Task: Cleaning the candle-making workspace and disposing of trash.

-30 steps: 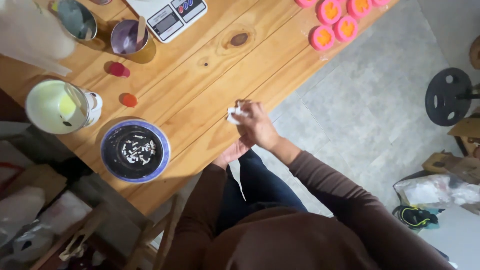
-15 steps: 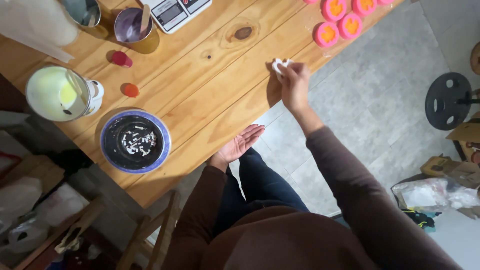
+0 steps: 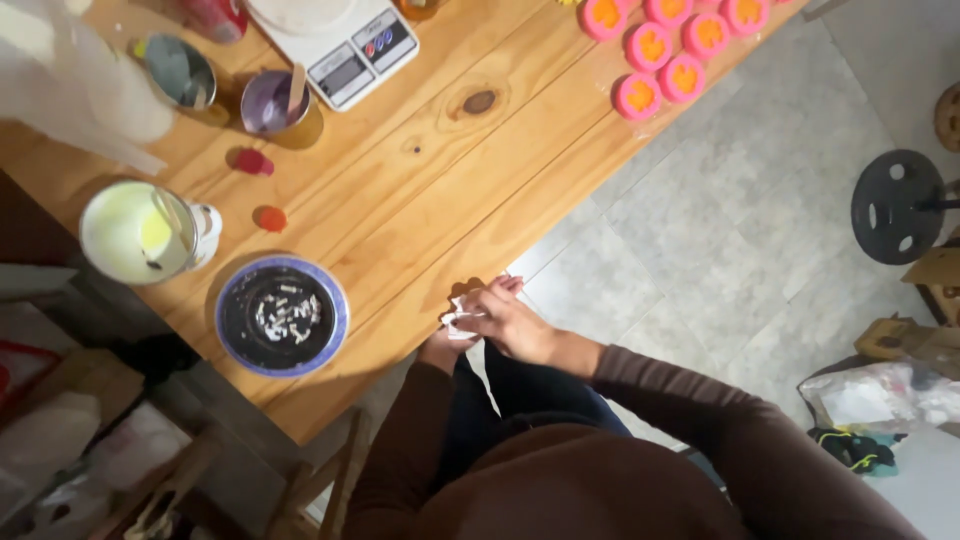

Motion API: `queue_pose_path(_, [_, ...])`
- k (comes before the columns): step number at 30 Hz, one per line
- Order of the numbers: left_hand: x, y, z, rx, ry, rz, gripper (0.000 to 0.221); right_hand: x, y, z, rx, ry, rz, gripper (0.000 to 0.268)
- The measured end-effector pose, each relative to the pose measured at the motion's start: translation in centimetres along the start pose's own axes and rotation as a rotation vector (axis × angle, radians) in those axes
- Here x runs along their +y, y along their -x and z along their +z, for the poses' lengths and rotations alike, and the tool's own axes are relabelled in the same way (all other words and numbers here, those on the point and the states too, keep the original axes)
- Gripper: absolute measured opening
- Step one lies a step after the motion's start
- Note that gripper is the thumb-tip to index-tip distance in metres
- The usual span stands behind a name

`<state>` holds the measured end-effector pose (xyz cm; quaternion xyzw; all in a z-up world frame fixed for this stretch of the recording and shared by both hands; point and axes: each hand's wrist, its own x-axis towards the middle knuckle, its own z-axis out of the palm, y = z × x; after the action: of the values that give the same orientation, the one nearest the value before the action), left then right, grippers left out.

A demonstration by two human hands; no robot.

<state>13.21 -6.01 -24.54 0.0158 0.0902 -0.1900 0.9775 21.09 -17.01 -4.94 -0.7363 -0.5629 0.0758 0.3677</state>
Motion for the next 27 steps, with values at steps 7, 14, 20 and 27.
queue_pose_path(7, [1.2,-0.1,4.8,0.170,0.286,-0.084,0.064,14.9,-9.2,-6.4,0.657,-1.049,0.843,0.030])
queue_pose_path(14, [1.4,0.1,6.6,0.225,0.302,-0.044,0.058,31.6,-18.7,-12.7,0.638,0.468,0.266,0.026])
queue_pose_path(20, [1.5,0.2,5.9,0.217,0.290,-0.038,0.061,27.0,-17.3,-7.2,0.659,0.006,0.230,0.025])
queue_pose_path(27, [1.6,-0.3,5.0,0.233,0.433,-0.077,0.069,10.4,-8.5,-2.3,0.034,-0.427,0.276,0.032])
